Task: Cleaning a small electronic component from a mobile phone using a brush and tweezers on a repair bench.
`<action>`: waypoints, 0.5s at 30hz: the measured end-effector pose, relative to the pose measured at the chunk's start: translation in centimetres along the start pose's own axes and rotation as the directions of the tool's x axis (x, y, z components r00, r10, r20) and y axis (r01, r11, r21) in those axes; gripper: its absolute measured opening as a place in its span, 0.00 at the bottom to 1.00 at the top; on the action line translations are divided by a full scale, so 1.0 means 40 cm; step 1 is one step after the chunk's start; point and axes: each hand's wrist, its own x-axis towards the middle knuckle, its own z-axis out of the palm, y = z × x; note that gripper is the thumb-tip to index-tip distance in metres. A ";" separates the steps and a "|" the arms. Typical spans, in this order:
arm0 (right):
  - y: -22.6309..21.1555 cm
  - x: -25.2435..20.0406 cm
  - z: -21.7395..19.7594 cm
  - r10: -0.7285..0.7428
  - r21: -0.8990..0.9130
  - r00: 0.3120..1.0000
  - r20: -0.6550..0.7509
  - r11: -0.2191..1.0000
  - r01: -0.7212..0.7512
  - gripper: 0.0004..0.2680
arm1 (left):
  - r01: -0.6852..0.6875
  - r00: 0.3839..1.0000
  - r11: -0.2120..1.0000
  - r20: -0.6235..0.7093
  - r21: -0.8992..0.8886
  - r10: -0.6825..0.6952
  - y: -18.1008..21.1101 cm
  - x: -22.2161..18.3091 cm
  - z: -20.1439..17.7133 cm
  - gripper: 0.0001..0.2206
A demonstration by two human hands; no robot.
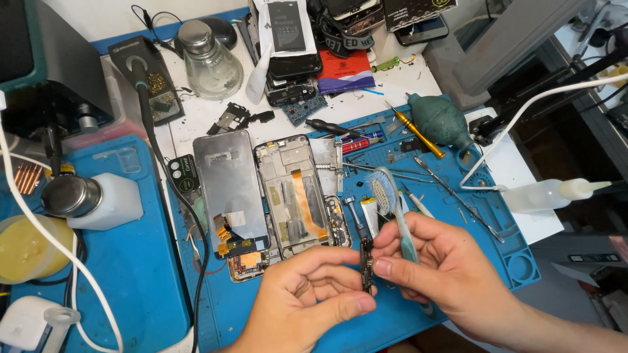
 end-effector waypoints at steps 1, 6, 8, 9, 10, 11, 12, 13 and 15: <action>-0.001 -0.001 0.000 0.002 -0.004 1.000 0.003 1.000 -0.002 0.07 | 0.013 1.000 1.000 -0.001 -0.003 -0.013 0.001 0.000 0.000 0.23; -0.002 -0.002 0.002 0.028 -0.006 0.999 -0.018 1.000 -0.028 0.07 | 0.123 0.991 0.992 -0.058 -0.021 -0.124 0.020 0.001 0.007 0.23; -0.001 -0.002 0.003 0.031 -0.018 0.999 -0.035 0.999 -0.032 0.08 | 0.096 0.995 0.994 -0.016 -0.051 -0.097 0.016 0.002 0.004 0.23; 0.001 0.000 0.003 0.031 -0.019 0.999 -0.031 0.999 -0.031 0.08 | 0.093 0.995 0.994 -0.019 -0.052 -0.094 0.020 0.002 0.004 0.23; 0.003 0.002 0.002 0.024 0.003 0.999 -0.022 1.000 -0.024 0.08 | 0.100 0.995 0.993 -0.013 -0.061 -0.101 0.024 0.002 0.005 0.23; 0.005 0.004 0.001 0.016 0.026 1.000 -0.016 1.000 -0.016 0.08 | 0.109 0.994 0.992 -0.005 -0.070 -0.109 0.028 0.003 0.006 0.23; 0.005 0.004 0.001 0.015 0.025 1.000 -0.015 1.000 -0.015 0.08 | 0.107 0.994 0.992 -0.005 -0.069 -0.108 0.032 0.004 0.006 0.23; 0.006 0.005 0.001 0.020 0.012 1.000 -0.021 1.000 -0.020 0.08 | 0.131 0.991 0.988 -0.006 -0.081 -0.132 0.036 0.004 0.006 0.23; 0.007 0.006 0.002 0.023 -0.002 0.999 -0.025 1.000 -0.023 0.08 | 0.153 0.988 0.984 -0.008 -0.094 -0.154 0.046 0.005 0.008 0.23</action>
